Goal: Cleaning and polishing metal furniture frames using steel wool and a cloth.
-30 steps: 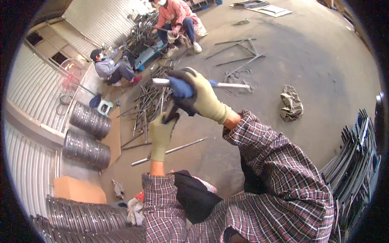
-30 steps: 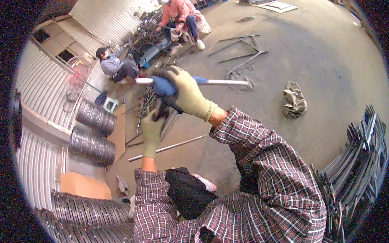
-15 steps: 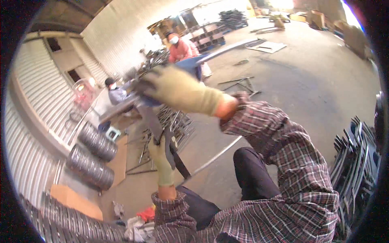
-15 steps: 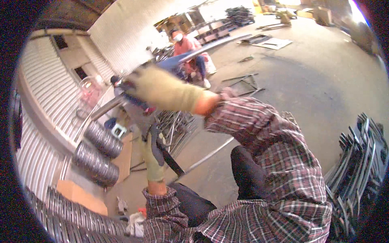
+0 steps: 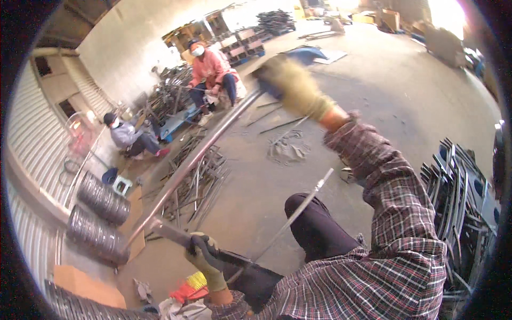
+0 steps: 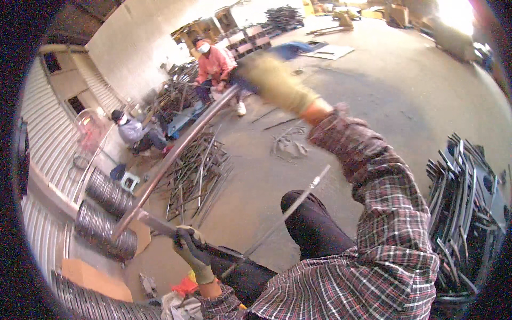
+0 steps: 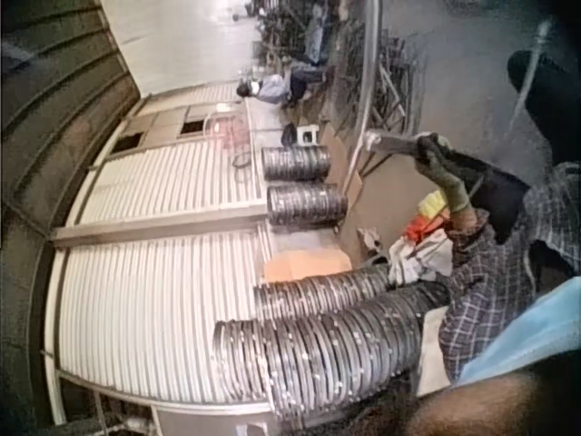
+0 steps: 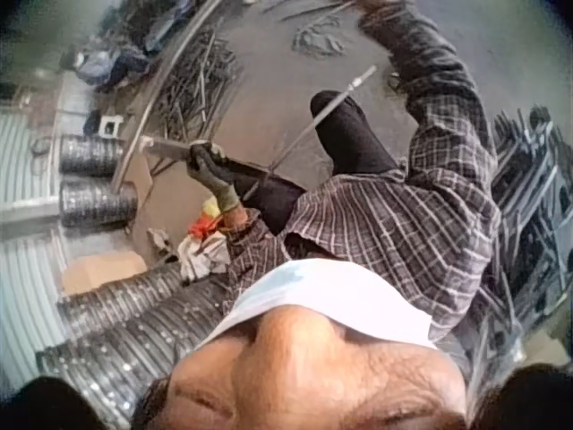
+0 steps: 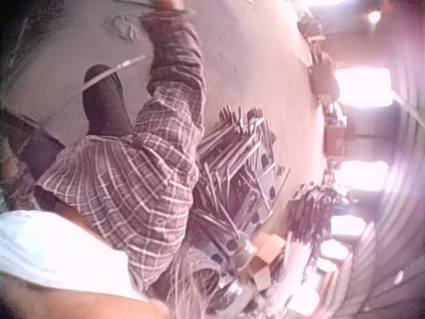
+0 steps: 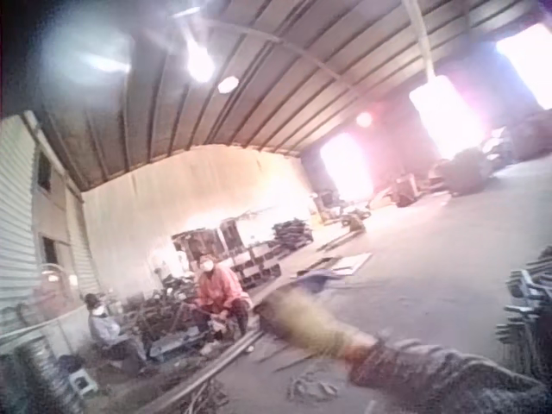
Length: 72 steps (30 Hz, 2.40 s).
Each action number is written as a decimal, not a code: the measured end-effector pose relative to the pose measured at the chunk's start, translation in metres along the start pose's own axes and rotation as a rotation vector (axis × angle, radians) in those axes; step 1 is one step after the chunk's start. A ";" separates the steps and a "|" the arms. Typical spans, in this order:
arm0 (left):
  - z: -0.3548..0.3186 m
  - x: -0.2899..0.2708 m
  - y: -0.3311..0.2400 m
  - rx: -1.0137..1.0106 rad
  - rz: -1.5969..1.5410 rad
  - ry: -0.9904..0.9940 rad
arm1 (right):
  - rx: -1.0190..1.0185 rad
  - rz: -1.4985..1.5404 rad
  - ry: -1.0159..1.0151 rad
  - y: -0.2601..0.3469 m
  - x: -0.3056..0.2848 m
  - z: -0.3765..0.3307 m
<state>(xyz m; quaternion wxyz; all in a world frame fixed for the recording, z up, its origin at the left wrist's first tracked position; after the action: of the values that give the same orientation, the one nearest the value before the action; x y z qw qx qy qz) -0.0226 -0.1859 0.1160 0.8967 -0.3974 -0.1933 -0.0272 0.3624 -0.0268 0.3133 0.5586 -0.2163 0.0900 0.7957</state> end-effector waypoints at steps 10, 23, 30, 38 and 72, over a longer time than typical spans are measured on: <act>-0.015 0.005 0.010 0.059 0.006 0.040 | -0.282 0.098 -0.060 0.004 0.022 0.004; 0.006 -0.021 0.030 -0.316 -0.190 -0.190 | 0.632 0.378 -0.512 -0.208 -0.062 -0.007; 0.010 0.017 0.037 -0.211 0.096 0.012 | -0.168 0.850 0.094 0.137 -0.054 0.036; -0.012 0.004 0.040 0.154 0.345 0.017 | -0.614 0.677 0.196 0.390 -0.061 0.042; 0.001 -0.020 0.001 -0.019 -0.087 -0.076 | 0.015 0.205 -0.068 -0.012 -0.013 0.056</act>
<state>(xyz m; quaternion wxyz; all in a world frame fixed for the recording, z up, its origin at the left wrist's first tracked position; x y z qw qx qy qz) -0.0411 -0.1862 0.1087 0.8828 -0.3980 -0.2439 -0.0528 0.3633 -0.0117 0.3703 0.4787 -0.1747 0.0985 0.8547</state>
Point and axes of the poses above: each hand's wrist, its own z-axis towards the middle knuckle, its own x-axis out of the palm, y = z × x, the point moved 4 cm from there along z, towards the middle knuckle, and after that the axes turned 11 degrees about x, right-handed, at the moved point
